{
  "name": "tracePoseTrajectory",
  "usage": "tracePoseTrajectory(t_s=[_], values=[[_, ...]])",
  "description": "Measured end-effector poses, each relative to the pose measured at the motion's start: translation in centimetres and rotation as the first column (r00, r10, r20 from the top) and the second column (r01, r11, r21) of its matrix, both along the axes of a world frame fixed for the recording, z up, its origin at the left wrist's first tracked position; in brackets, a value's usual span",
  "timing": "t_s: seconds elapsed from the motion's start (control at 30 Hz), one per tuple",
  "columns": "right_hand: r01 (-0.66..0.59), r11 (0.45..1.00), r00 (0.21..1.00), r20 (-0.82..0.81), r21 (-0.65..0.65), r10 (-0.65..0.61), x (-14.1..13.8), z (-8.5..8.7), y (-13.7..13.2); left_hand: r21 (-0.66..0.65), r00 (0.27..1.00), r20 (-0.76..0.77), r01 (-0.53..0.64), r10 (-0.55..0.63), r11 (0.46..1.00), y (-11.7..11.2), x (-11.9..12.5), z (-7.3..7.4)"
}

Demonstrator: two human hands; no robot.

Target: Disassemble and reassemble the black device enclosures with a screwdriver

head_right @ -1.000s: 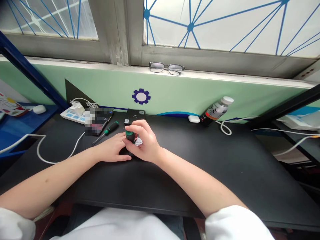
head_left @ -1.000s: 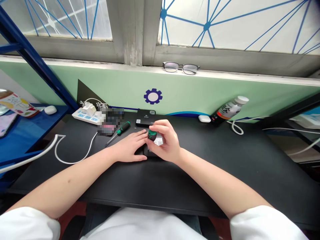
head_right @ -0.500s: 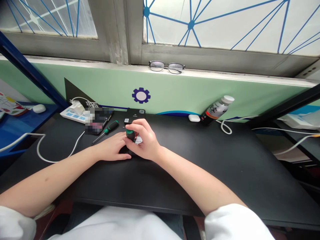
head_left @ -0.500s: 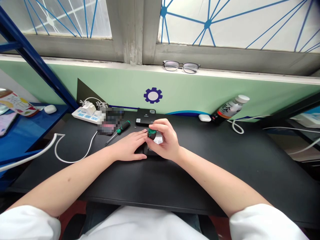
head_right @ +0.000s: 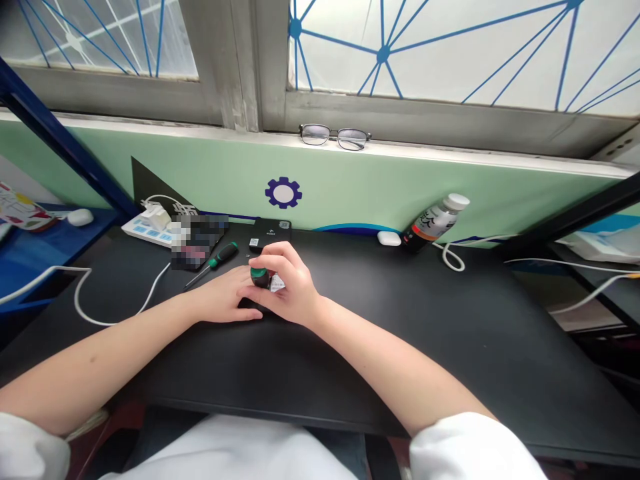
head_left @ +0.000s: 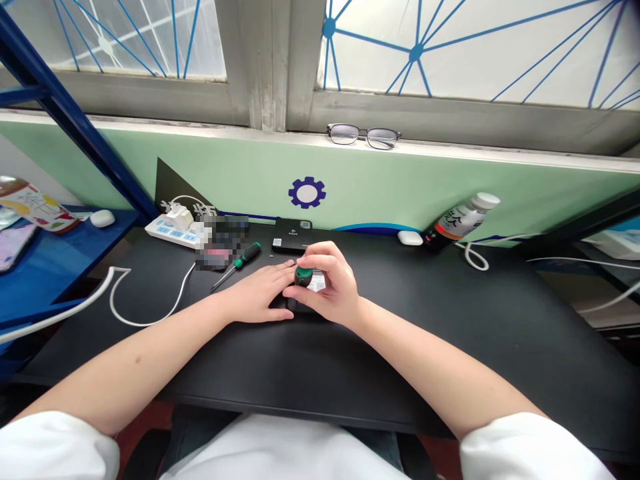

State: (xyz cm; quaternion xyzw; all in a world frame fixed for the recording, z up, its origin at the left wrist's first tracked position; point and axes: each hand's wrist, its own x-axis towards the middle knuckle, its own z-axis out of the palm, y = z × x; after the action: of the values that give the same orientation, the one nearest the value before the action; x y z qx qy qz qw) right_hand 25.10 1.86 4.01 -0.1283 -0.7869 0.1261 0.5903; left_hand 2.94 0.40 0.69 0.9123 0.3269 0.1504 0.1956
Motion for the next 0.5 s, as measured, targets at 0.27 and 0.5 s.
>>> tracePoseTrajectory(t_s=[0.27,0.5], values=[[-0.048,0.998,0.998,-0.038,-0.029,0.047,-0.16,0.44,-0.44,-0.002,1.0,-0.014,0.0,0.0,1.0,0.03,-0.03,-0.08],[-0.13,0.989,0.99,-0.065,-0.068,0.125,-0.08,0.07,-0.5,0.008,1.0,0.0,0.009,-0.009,1.0,0.17,-0.05,-0.12]])
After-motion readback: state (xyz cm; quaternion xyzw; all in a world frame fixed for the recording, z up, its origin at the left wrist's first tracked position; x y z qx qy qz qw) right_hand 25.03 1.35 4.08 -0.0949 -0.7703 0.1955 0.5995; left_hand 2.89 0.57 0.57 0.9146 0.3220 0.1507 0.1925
